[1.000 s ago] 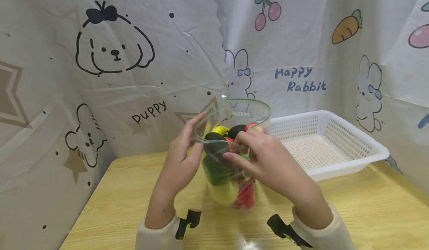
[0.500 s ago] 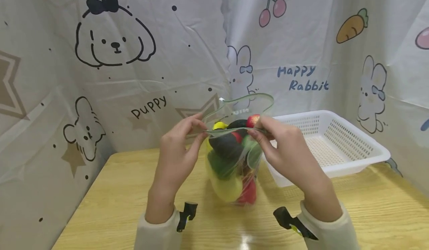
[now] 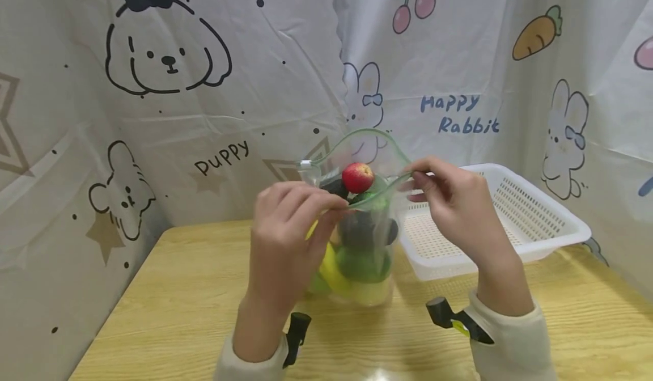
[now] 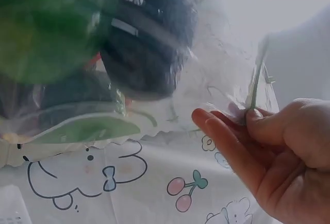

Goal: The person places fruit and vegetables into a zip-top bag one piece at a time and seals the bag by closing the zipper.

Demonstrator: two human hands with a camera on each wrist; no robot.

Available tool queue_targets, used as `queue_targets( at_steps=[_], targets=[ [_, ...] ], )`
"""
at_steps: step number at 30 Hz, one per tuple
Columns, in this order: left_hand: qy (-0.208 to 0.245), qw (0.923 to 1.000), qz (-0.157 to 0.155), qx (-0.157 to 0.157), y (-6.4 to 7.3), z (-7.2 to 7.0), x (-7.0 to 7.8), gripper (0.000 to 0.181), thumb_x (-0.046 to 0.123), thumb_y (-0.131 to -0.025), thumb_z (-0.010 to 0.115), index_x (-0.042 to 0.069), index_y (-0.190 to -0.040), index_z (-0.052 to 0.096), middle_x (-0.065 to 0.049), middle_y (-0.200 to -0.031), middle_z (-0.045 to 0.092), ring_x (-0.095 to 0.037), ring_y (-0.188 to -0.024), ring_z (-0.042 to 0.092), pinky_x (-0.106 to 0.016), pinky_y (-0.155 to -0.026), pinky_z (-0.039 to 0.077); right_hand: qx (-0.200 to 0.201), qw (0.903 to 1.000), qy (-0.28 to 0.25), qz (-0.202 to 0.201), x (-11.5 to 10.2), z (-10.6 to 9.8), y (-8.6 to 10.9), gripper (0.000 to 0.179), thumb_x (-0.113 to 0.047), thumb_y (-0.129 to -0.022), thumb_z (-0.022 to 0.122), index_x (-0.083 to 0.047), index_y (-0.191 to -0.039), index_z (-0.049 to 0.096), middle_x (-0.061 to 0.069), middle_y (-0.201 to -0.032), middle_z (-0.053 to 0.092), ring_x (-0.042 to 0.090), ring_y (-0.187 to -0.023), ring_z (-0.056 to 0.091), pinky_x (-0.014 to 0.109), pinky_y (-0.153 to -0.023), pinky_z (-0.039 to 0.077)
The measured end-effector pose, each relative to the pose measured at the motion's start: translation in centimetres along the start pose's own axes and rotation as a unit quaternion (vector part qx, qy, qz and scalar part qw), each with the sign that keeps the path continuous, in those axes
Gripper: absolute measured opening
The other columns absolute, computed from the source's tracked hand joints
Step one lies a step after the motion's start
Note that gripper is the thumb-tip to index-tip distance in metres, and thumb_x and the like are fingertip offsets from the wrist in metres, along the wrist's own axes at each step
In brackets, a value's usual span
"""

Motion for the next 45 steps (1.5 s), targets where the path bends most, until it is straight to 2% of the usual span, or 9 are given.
queue_targets(
  at_steps=[5,11,17,20,26,32,37,41,45],
  targets=[
    [0.012,0.9993,0.027,-0.024,-0.4,0.2,1.5,0.014,0.018,-0.084,0.085,0.011,-0.092,0.076,-0.003,-0.100,0.075,-0.025,-0.099,0.064,-0.042,-0.086,0.048,-0.030,0.9994,-0.005,-0.016,0.2,-0.5,-0.1,0.011,0.004,-0.098,0.063,-0.003,-0.102,0.071,0.006,-0.096,0.076,0.016,-0.082,0.074,0.013,-0.068,0.056],
    [0.036,0.9888,-0.081,-0.120,-0.2,-0.9,-1.0,0.059,0.037,-0.070,0.094,0.010,-0.117,0.072,-0.011,-0.153,0.047,-0.030,-0.145,0.036,-0.053,-0.117,0.032,-0.042,0.9981,-0.019,-0.041,0.7,-1.5,0.0,0.014,0.008,-0.093,0.068,-0.005,-0.097,0.072,0.002,-0.095,0.076,0.007,-0.079,0.070,0.014,-0.070,0.057],
    [0.031,0.9735,-0.135,-0.181,0.8,-1.6,-3.4,0.062,0.065,-0.077,0.073,0.012,-0.108,0.072,-0.012,-0.164,0.032,-0.033,-0.154,0.018,-0.064,-0.121,0.020,-0.049,0.9970,-0.017,-0.059,1.3,-2.0,0.3,0.014,0.008,-0.091,0.069,-0.005,-0.095,0.071,0.001,-0.095,0.076,0.006,-0.087,0.071,0.016,-0.079,0.058],
    [0.038,0.9664,-0.161,-0.196,1.1,-2.1,-4.3,0.061,0.068,-0.082,0.064,0.011,-0.101,0.070,-0.011,-0.160,0.040,-0.034,-0.150,0.029,-0.064,-0.119,0.026,-0.039,0.9969,-0.009,-0.068,1.5,-2.2,0.3,0.017,0.011,-0.089,0.071,-0.005,-0.092,0.071,0.001,-0.093,0.075,0.003,-0.087,0.069,0.016,-0.080,0.058],
    [0.041,0.9562,-0.183,-0.225,1.4,-3.3,-5.6,0.031,0.032,-0.086,0.081,0.006,-0.095,0.067,-0.009,-0.128,0.068,-0.027,-0.119,0.064,-0.046,-0.096,0.053,0.010,0.9957,0.052,-0.075,1.6,-2.3,0.3,0.020,0.015,-0.084,0.074,-0.005,-0.086,0.072,0.000,-0.087,0.075,0.003,-0.075,0.064,0.010,-0.063,0.051],
    [0.026,0.9652,-0.166,-0.200,1.5,-3.6,-5.9,0.025,0.014,-0.078,0.088,0.007,-0.084,0.065,-0.004,-0.097,0.072,-0.015,-0.087,0.065,-0.028,-0.073,0.052,0.044,0.9926,0.096,-0.059,1.6,-1.9,0.2,0.018,0.015,-0.085,0.073,-0.003,-0.083,0.070,0.003,-0.083,0.073,0.008,-0.076,0.063,0.009,-0.060,0.045],
    [-0.001,0.9836,-0.143,-0.110,1.4,-2.9,-5.9,0.027,0.011,-0.070,0.092,0.006,-0.075,0.066,-0.003,-0.076,0.066,-0.012,-0.071,0.060,-0.020,-0.066,0.046,0.078,0.9903,0.105,-0.047,1.6,-1.4,0.1,0.016,0.015,-0.085,0.072,-0.001,-0.084,0.070,0.005,-0.083,0.074,0.008,-0.077,0.063,0.007,-0.061,0.045],
    [-0.022,0.9877,-0.146,-0.051,1.3,-2.5,-6.1,0.025,0.012,-0.071,0.092,0.003,-0.073,0.069,-0.007,-0.075,0.068,-0.017,-0.073,0.064,-0.027,-0.069,0.051,0.097,0.9886,0.107,-0.042,1.5,-0.9,0.0,0.014,0.013,-0.086,0.072,-0.001,-0.084,0.070,0.006,-0.082,0.073,0.011,-0.077,0.064,0.007,-0.059,0.042],
    [0.010,0.9820,-0.172,-0.078,1.3,-2.7,-6.6,0.022,0.010,-0.073,0.091,0.004,-0.079,0.070,-0.004,-0.078,0.071,-0.014,-0.075,0.066,-0.021,-0.071,0.051,0.090,0.9893,0.110,-0.032,1.4,-0.6,-0.3,0.013,0.013,-0.087,0.070,0.000,-0.087,0.068,0.009,-0.082,0.072,0.017,-0.077,0.066,0.008,-0.057,0.038]
  ],
)
Point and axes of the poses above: each hand's wrist, its own y-axis away from the middle knuckle, its own z-axis out of the palm, x = y × z, the point moved 1 cm from there along -y, towards the middle knuckle
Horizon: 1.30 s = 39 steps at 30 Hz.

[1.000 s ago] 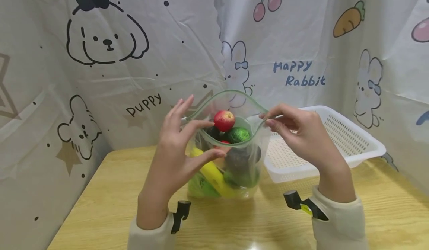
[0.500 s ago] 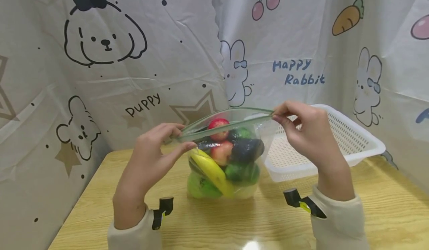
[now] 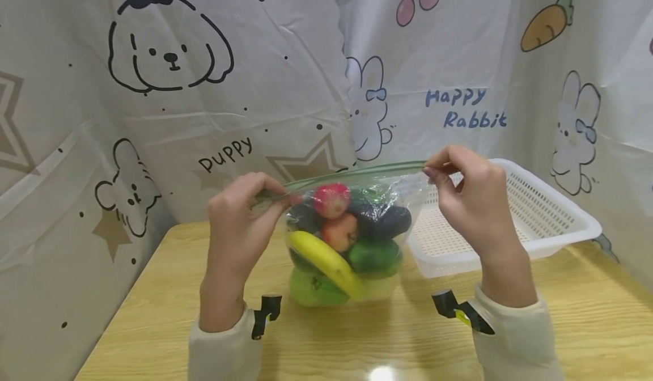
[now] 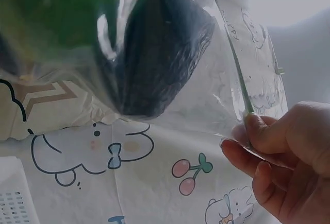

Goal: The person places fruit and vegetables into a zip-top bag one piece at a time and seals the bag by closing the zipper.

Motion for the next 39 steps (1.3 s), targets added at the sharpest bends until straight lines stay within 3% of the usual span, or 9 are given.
queue_targets(
  at_steps=[4,7,11,14,17,21,24,33,39],
  targets=[
    [0.039,0.9950,-0.039,-0.083,0.1,-0.7,-0.6,0.031,0.008,-0.076,0.088,0.005,-0.101,0.070,-0.002,-0.097,0.075,-0.011,-0.090,0.068,-0.017,-0.072,0.048,-0.029,0.9993,0.004,0.021,0.4,-0.4,-0.1,0.024,0.013,-0.089,0.069,-0.002,-0.108,0.070,0.013,-0.087,0.073,0.025,-0.077,0.069,0.008,-0.056,0.038],
    [0.030,0.9925,-0.054,-0.106,0.2,-1.4,-1.0,0.031,0.008,-0.082,0.084,0.005,-0.110,0.070,-0.002,-0.103,0.074,-0.012,-0.088,0.066,-0.016,-0.070,0.047,-0.058,0.9980,0.015,0.019,0.7,-0.8,-0.1,0.042,0.013,-0.090,0.067,-0.008,-0.127,0.069,0.013,-0.090,0.073,0.023,-0.074,0.065,0.006,-0.057,0.039],
    [0.022,0.9962,-0.040,-0.074,0.2,-1.6,-0.9,0.016,0.005,-0.085,0.081,0.005,-0.101,0.075,-0.001,-0.092,0.075,-0.012,-0.077,0.062,-0.012,-0.065,0.049,-0.098,0.9949,0.024,-0.003,0.8,-1.2,0.1,0.039,0.008,-0.091,0.070,-0.009,-0.125,0.072,0.009,-0.095,0.071,0.021,-0.084,0.057,0.016,-0.070,0.045],
    [0.029,0.9984,-0.021,-0.045,0.1,-1.2,-0.5,0.013,0.004,-0.084,0.083,0.004,-0.095,0.076,-0.001,-0.088,0.074,-0.010,-0.079,0.063,-0.011,-0.065,0.050,-0.123,0.9922,0.000,-0.019,0.6,-1.0,0.3,0.034,-0.001,-0.086,0.080,-0.009,-0.118,0.075,0.007,-0.100,0.070,0.024,-0.096,0.058,0.032,-0.078,0.047],
    [0.041,0.9984,-0.012,-0.037,0.0,-0.7,0.0,0.012,0.003,-0.085,0.082,0.004,-0.095,0.074,-0.001,-0.091,0.074,-0.010,-0.085,0.065,-0.011,-0.066,0.053,-0.129,0.9899,-0.039,-0.044,0.3,-0.5,0.3,0.035,-0.004,-0.078,0.087,-0.010,-0.111,0.077,0.004,-0.099,0.069,0.023,-0.098,0.061,0.040,-0.083,0.044],
    [0.092,0.9944,-0.016,-0.050,0.0,-0.2,0.6,0.012,-0.006,-0.089,0.074,0.001,-0.097,0.070,-0.005,-0.103,0.076,-0.015,-0.096,0.071,-0.018,-0.067,0.059,-0.100,0.9907,-0.054,-0.075,0.0,0.2,0.1,0.022,0.003,-0.075,0.087,-0.010,-0.090,0.076,0.001,-0.088,0.068,0.020,-0.089,0.061,0.042,-0.085,0.036],
    [0.115,0.9917,-0.018,-0.055,0.0,0.0,0.8,0.017,-0.016,-0.089,0.067,-0.001,-0.097,0.067,-0.008,-0.106,0.076,-0.021,-0.094,0.075,-0.021,-0.065,0.061,-0.079,0.9928,-0.042,-0.080,-0.3,0.5,0.1,0.021,0.006,-0.076,0.085,-0.009,-0.080,0.072,0.000,-0.082,0.065,0.019,-0.085,0.061,0.043,-0.082,0.032],
    [0.101,0.9933,-0.010,-0.054,0.1,0.1,1.0,0.025,-0.024,-0.087,0.060,-0.002,-0.097,0.064,-0.008,-0.098,0.077,-0.018,-0.084,0.074,-0.018,-0.069,0.060,-0.103,0.9925,-0.026,-0.061,-0.5,0.7,0.2,0.021,0.009,-0.078,0.082,-0.008,-0.085,0.071,0.001,-0.083,0.065,0.016,-0.078,0.064,0.040,-0.079,0.031],
    [0.116,0.9909,-0.040,-0.057,0.1,-0.1,0.8,0.021,-0.016,-0.089,0.067,0.002,-0.100,0.071,-0.005,-0.098,0.076,-0.017,-0.090,0.073,-0.019,-0.077,0.060,-0.105,0.9927,-0.009,-0.059,-0.2,0.1,0.2,0.019,0.007,-0.079,0.082,-0.009,-0.084,0.073,0.000,-0.082,0.067,0.015,-0.077,0.064,0.043,-0.081,0.029]
  ],
)
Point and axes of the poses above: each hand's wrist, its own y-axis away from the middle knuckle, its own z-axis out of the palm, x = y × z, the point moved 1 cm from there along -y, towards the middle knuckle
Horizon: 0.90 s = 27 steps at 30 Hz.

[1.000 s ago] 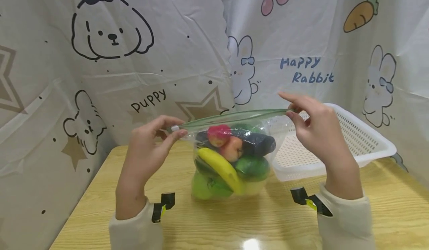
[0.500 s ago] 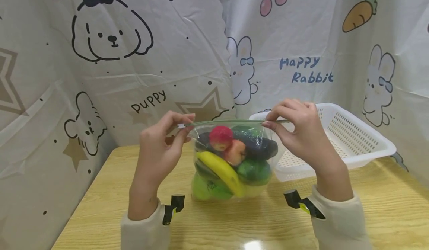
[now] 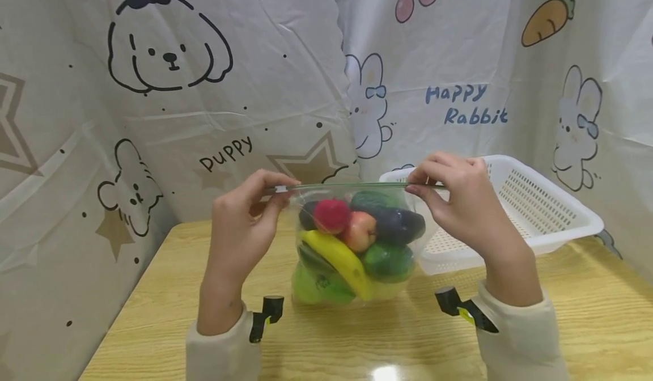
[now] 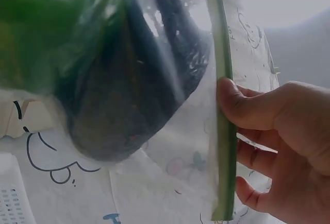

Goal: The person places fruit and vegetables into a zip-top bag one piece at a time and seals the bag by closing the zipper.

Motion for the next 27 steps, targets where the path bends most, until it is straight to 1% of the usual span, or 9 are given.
queue_targets(
  at_steps=[4,7,10,13,15,17,19,23,27],
  targets=[
    [0.049,0.9985,-0.021,-0.009,0.0,0.0,-0.2,0.022,-0.013,-0.088,0.071,0.004,-0.101,0.076,-0.003,-0.099,0.076,-0.014,-0.094,0.073,-0.025,-0.081,0.061,-0.010,0.9995,0.013,0.027,0.1,-0.6,0.3,0.017,0.007,-0.080,0.082,-0.008,-0.084,0.074,0.002,-0.084,0.067,0.019,-0.080,0.065,0.048,-0.083,0.035],
    [0.068,0.9974,-0.019,-0.017,0.0,0.2,-0.2,0.021,-0.013,-0.088,0.071,0.004,-0.100,0.077,-0.002,-0.101,0.077,-0.013,-0.096,0.073,-0.029,-0.083,0.061,-0.022,0.9992,0.003,0.033,-0.3,-0.8,0.5,0.021,0.006,-0.080,0.082,-0.007,-0.095,0.076,0.005,-0.095,0.069,0.025,-0.092,0.066,0.052,-0.088,0.043],
    [0.073,0.9969,-0.008,-0.028,0.0,0.4,0.1,0.021,-0.013,-0.088,0.071,0.003,-0.100,0.077,-0.003,-0.103,0.077,-0.013,-0.097,0.073,-0.029,-0.085,0.060,-0.031,0.9989,-0.031,0.013,-1.8,-0.3,0.4,0.035,0.003,-0.080,0.083,-0.008,-0.112,0.075,0.008,-0.113,0.068,0.027,-0.108,0.063,0.053,-0.094,0.047],
    [0.084,0.9956,0.004,-0.043,0.0,0.4,0.3,0.021,-0.014,-0.087,0.071,0.003,-0.099,0.077,-0.003,-0.104,0.078,-0.015,-0.096,0.073,-0.029,-0.085,0.061,-0.023,0.9966,-0.073,-0.030,-4.0,1.1,0.1,0.044,-0.002,-0.080,0.085,-0.009,-0.122,0.072,0.007,-0.124,0.067,0.026,-0.117,0.060,0.049,-0.099,0.045],
    [0.088,0.9946,0.015,-0.052,0.1,0.3,0.4,0.021,-0.013,-0.087,0.072,0.003,-0.099,0.078,-0.003,-0.103,0.078,-0.015,-0.094,0.074,-0.030,-0.083,0.061,-0.003,0.9944,-0.084,-0.064,-5.6,2.4,-0.1,0.043,-0.005,-0.080,0.086,-0.009,-0.120,0.072,0.007,-0.123,0.068,0.025,-0.117,0.061,0.048,-0.098,0.043],
    [0.093,0.9935,0.028,-0.058,0.2,0.3,0.5,0.020,-0.013,-0.086,0.073,0.003,-0.099,0.077,-0.004,-0.101,0.078,-0.017,-0.093,0.075,-0.030,-0.082,0.062,0.015,0.9911,-0.092,-0.096,-6.8,3.7,-0.2,0.038,-0.009,-0.081,0.085,-0.007,-0.117,0.073,0.007,-0.120,0.070,0.024,-0.114,0.063,0.045,-0.096,0.044],
    [0.098,0.9924,0.039,-0.063,0.3,0.3,0.6,0.020,-0.013,-0.085,0.074,0.002,-0.098,0.077,-0.004,-0.100,0.078,-0.017,-0.092,0.075,-0.030,-0.080,0.062,0.029,0.9883,-0.096,-0.115,-7.8,4.7,-0.2,0.034,-0.011,-0.082,0.085,-0.007,-0.114,0.074,0.008,-0.116,0.071,0.023,-0.111,0.065,0.042,-0.093,0.046],
    [0.114,0.9899,0.047,-0.069,0.4,0.1,0.9,0.021,-0.018,-0.082,0.074,0.000,-0.094,0.074,-0.007,-0.099,0.078,-0.017,-0.092,0.075,-0.030,-0.078,0.062,0.047,0.9856,-0.102,-0.126,-8.6,5.5,-0.2,0.027,-0.012,-0.084,0.083,-0.006,-0.109,0.075,0.007,-0.111,0.072,0.021,-0.105,0.066,0.039,-0.090,0.047],
    [0.124,0.9880,0.053,-0.075,0.4,0.1,1.3,0.021,-0.018,-0.080,0.076,0.000,-0.092,0.075,-0.009,-0.099,0.078,-0.017,-0.093,0.076,-0.030,-0.076,0.062,0.084,0.9807,-0.104,-0.142,-8.8,5.7,-0.1,0.018,-0.010,-0.088,0.079,-0.006,-0.104,0.077,0.007,-0.104,0.073,0.022,-0.097,0.067,0.038,-0.084,0.048]
  ],
)
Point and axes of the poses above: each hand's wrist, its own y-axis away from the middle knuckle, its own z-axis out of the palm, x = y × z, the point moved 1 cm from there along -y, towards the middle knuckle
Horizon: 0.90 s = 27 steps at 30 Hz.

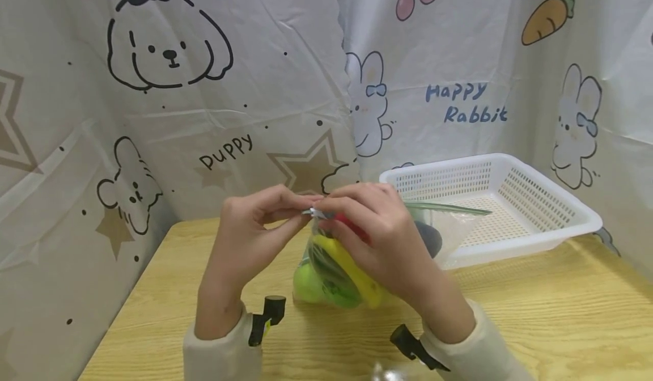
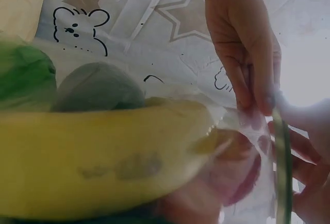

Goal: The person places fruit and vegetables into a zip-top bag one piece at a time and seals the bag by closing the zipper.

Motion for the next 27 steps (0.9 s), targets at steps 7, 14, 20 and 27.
queue_targets(
  at_steps=[7,14,20,27],
  targets=[
    [0.012,0.9998,0.016,0.006,-0.3,0.4,0.3,0.020,-0.017,-0.080,0.076,-0.002,-0.093,0.078,-0.014,-0.096,0.078,-0.014,-0.093,0.075,-0.030,-0.075,0.062,0.037,0.9988,0.029,-0.010,0.0,-0.2,0.0,0.007,-0.006,-0.090,0.073,-0.004,-0.096,0.076,0.008,-0.097,0.074,0.021,-0.088,0.069,0.037,-0.080,0.047],
    [-0.019,0.9988,0.008,0.044,-0.3,0.4,-0.2,0.020,-0.016,-0.080,0.077,-0.001,-0.093,0.079,-0.009,-0.094,0.078,-0.009,-0.083,0.075,-0.026,-0.073,0.062,0.020,0.9970,0.061,0.044,1.4,-1.3,0.0,0.012,0.006,-0.087,0.072,-0.003,-0.095,0.074,0.007,-0.092,0.074,0.024,-0.086,0.066,0.039,-0.077,0.046],
    [-0.041,0.9946,-0.027,0.091,-0.3,-0.1,-1.0,0.015,-0.011,-0.083,0.077,0.001,-0.093,0.079,-0.007,-0.092,0.078,-0.006,-0.081,0.074,-0.021,-0.071,0.061,0.008,0.9912,0.091,0.096,3.2,-2.5,0.1,0.011,0.000,-0.086,0.078,-0.005,-0.094,0.073,0.006,-0.091,0.073,0.026,-0.086,0.063,0.039,-0.072,0.043],
    [-0.088,0.9821,-0.053,0.158,-0.2,-1.1,-1.7,0.005,-0.003,-0.084,0.080,-0.001,-0.089,0.078,-0.009,-0.085,0.077,-0.005,-0.079,0.073,-0.017,-0.070,0.058,-0.004,0.9830,0.120,0.139,5.0,-3.8,0.3,0.009,0.001,-0.086,0.078,-0.004,-0.092,0.074,0.008,-0.091,0.073,0.028,-0.091,0.062,0.041,-0.076,0.045]
  ],
)
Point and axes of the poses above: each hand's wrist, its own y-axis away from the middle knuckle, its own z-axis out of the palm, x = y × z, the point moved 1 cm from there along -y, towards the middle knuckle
